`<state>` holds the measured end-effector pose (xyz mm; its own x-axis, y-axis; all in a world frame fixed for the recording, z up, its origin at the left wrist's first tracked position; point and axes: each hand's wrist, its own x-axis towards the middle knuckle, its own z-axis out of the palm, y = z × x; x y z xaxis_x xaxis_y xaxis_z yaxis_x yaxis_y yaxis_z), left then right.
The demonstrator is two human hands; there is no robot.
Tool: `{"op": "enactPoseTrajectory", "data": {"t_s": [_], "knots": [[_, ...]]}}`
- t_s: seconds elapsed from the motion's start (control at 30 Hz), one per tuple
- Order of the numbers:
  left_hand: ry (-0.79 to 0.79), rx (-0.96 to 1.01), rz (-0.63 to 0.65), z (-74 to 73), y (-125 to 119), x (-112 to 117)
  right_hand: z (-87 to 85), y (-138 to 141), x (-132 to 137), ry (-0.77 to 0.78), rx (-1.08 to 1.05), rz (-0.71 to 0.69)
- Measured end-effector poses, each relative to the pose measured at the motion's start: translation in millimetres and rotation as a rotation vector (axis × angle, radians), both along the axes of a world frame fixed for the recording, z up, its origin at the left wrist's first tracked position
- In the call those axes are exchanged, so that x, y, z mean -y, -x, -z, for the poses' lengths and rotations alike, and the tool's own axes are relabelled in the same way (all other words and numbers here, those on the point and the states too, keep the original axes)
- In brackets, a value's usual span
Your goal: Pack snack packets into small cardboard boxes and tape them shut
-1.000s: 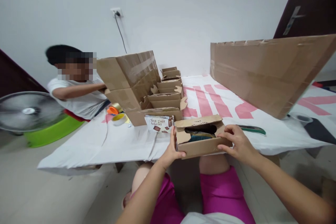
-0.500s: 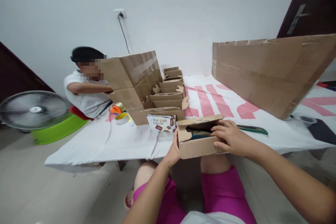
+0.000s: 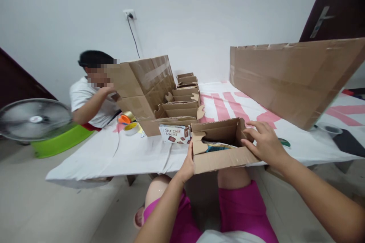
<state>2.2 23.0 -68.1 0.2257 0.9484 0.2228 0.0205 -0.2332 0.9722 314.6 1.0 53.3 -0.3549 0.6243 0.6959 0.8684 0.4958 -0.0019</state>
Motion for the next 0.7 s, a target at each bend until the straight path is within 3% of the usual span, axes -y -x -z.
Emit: {"op": "enactPoseTrajectory", "data": {"t_s": [0.3, 0.53, 0.7], "knots": [[-0.031, 0.018, 0.003, -4.0, -2.3, 1.8, -10.2, 10.0, 0.2, 0.041, 0.163, 0.039], [0.002, 0.042, 0.002, -2.3, -1.0, 0.2, -14.3, 15.6, -2.7, 0.029, 0.323, -0.165], [-0.009, 0.012, -0.017, -1.3, -0.8, 0.1, -16.6, 33.6, 1.4, 0.102, 0.363, -0.184]]}}
